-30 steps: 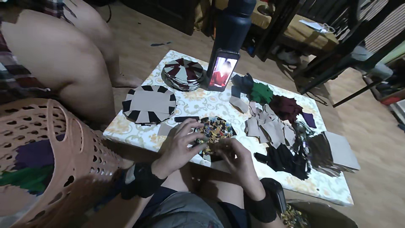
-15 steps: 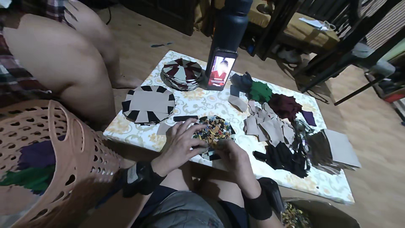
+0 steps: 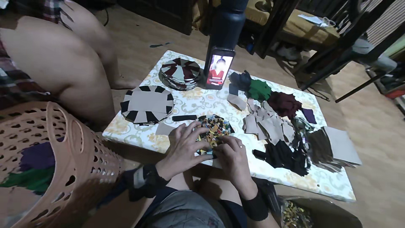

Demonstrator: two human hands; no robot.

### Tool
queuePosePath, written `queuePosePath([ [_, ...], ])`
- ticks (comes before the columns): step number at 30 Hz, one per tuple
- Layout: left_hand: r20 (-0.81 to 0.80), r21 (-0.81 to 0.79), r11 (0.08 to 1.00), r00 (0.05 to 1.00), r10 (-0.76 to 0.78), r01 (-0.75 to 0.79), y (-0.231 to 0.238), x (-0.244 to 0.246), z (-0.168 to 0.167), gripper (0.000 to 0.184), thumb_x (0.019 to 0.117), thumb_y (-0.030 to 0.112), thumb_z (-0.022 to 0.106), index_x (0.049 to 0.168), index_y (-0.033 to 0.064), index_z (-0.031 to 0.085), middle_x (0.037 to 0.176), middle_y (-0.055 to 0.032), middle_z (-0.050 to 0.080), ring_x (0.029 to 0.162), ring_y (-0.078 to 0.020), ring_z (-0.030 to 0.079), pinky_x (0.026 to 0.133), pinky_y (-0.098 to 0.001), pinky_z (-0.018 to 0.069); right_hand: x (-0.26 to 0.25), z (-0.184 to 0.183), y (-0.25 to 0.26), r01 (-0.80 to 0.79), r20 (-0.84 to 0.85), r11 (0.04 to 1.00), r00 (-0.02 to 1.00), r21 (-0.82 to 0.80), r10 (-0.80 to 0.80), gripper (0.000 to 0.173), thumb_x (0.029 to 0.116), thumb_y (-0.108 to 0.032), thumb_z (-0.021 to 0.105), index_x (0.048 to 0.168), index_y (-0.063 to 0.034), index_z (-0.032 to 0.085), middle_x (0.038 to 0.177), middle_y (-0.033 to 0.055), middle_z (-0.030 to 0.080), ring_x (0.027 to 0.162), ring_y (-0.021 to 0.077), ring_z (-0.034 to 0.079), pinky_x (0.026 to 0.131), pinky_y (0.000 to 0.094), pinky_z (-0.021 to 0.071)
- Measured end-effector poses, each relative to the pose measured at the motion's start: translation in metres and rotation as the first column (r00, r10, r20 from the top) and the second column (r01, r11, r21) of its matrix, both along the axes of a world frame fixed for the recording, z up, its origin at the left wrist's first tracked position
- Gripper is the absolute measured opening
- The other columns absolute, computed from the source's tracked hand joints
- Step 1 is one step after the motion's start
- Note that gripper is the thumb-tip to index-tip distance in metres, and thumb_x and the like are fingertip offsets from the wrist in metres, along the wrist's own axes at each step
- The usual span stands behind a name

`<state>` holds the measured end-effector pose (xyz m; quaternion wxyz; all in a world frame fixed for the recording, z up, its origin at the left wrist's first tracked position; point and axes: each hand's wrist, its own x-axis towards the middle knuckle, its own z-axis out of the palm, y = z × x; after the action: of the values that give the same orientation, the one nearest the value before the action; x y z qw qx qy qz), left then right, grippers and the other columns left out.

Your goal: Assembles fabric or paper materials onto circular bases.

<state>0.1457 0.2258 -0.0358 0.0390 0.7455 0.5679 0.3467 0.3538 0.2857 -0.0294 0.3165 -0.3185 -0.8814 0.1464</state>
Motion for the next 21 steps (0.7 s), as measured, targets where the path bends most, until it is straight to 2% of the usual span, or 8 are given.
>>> queuePosePath([
  [2,-0.006,0.029,1.000,1.000,0.007,-0.006,0.001,0.003,-0.001,0.023,0.0945,0.045,0.067,0.096,0.0252,0.079,0.138,-0.0016,0.063,0.143,-0.0290,0.044,0.114,-0.0714,0.0205,0.000,0.000,0.001,-0.006,-0.041,1.000,0.999,-0.011,0.006,0.013,0.0971,-0.022,0.067,0.094,-0.0124,0.075,0.125,0.0068,0.070,0.126,0.0303,0.059,0.099,0.0527,0.0484],
  [4,0.043,0.043,0.999,0.999,0.011,-0.013,0.001,0.000,0.001,0.023,0.0953,0.042,0.067,0.095,0.0236,0.080,0.137,-0.0007,0.064,0.143,-0.0283,0.044,0.114,-0.0701,0.0200,0.001,0.000,0.001,0.002,-0.092,1.000,0.996,-0.009,-0.003,0.015,0.0979,-0.024,0.066,0.096,-0.0117,0.075,0.126,0.0074,0.070,0.128,0.0307,0.059,0.101,0.0536,0.0471],
  [7,0.049,0.027,1.000,0.999,0.010,-0.012,0.001,-0.008,0.004,0.023,0.0944,0.045,0.068,0.095,0.0254,0.080,0.139,0.0020,0.063,0.144,-0.0268,0.041,0.115,-0.0700,0.0183,-0.003,-0.001,-0.001,-0.003,-0.118,1.000,0.993,-0.011,0.002,0.017,0.0981,-0.026,0.067,0.095,-0.0105,0.075,0.128,0.0090,0.069,0.132,0.0327,0.056,0.106,0.0556,0.0441],
  [10,0.002,-0.030,1.000,1.000,0.003,-0.003,0.001,-0.016,0.004,0.026,0.0929,0.051,0.067,0.098,0.0292,0.080,0.143,0.0043,0.060,0.148,-0.0275,0.037,0.115,-0.0737,0.0129,-0.010,-0.007,-0.003,-0.026,-0.035,0.999,0.999,-0.044,0.024,0.017,0.0968,-0.026,0.068,0.092,-0.0109,0.074,0.132,0.0082,0.067,0.138,0.0346,0.050,0.111,0.0598,0.0379],
  [14,0.073,-0.025,0.997,0.995,0.069,-0.067,-0.001,-0.020,0.002,0.027,0.0945,0.050,0.065,0.100,0.0273,0.079,0.140,0.0028,0.062,0.145,-0.0250,0.041,0.117,-0.0684,0.0164,-0.009,-0.006,-0.003,0.014,-0.080,1.000,0.997,-0.022,-0.016,0.016,0.0951,-0.027,0.070,0.093,-0.0115,0.075,0.137,0.0093,0.065,0.139,0.0386,0.049,0.111,0.0633,0.0374],
  [16,0.109,-0.010,0.995,0.989,0.096,-0.095,-0.003,-0.021,0.000,0.027,0.0958,0.047,0.064,0.099,0.0252,0.079,0.138,0.0017,0.063,0.144,-0.0263,0.042,0.116,-0.0676,0.0183,-0.006,-0.004,-0.002,0.047,-0.111,0.999,0.993,-0.021,-0.049,0.016,0.0963,-0.025,0.068,0.096,-0.0110,0.075,0.137,0.0108,0.064,0.139,0.0393,0.048,0.111,0.0626,0.0369],
  [18,0.100,-0.010,0.996,0.991,0.091,-0.090,-0.004,-0.022,-0.003,0.025,0.0958,0.047,0.064,0.098,0.0270,0.079,0.138,0.0014,0.063,0.144,-0.0275,0.041,0.115,-0.0684,0.0180,-0.005,-0.004,0.000,0.063,-0.106,0.998,0.992,-0.008,-0.063,0.017,0.0977,-0.025,0.066,0.104,-0.0109,0.074,0.139,0.0133,0.062,0.140,0.0407,0.046,0.112,0.0628,0.0361],
  [21,0.008,-0.010,0.999,0.999,0.047,-0.047,-0.003,-0.018,-0.005,0.024,0.0956,0.049,0.064,0.100,0.0314,0.079,0.140,0.0014,0.062,0.144,-0.0288,0.042,0.114,-0.0717,0.0174,-0.006,-0.008,-0.001,0.039,-0.014,0.999,0.999,-0.007,-0.039,0.026,0.1007,-0.031,0.061,0.116,-0.0135,0.073,0.146,0.0133,0.057,0.146,0.0436,0.039,0.114,0.0722,0.0269],
])
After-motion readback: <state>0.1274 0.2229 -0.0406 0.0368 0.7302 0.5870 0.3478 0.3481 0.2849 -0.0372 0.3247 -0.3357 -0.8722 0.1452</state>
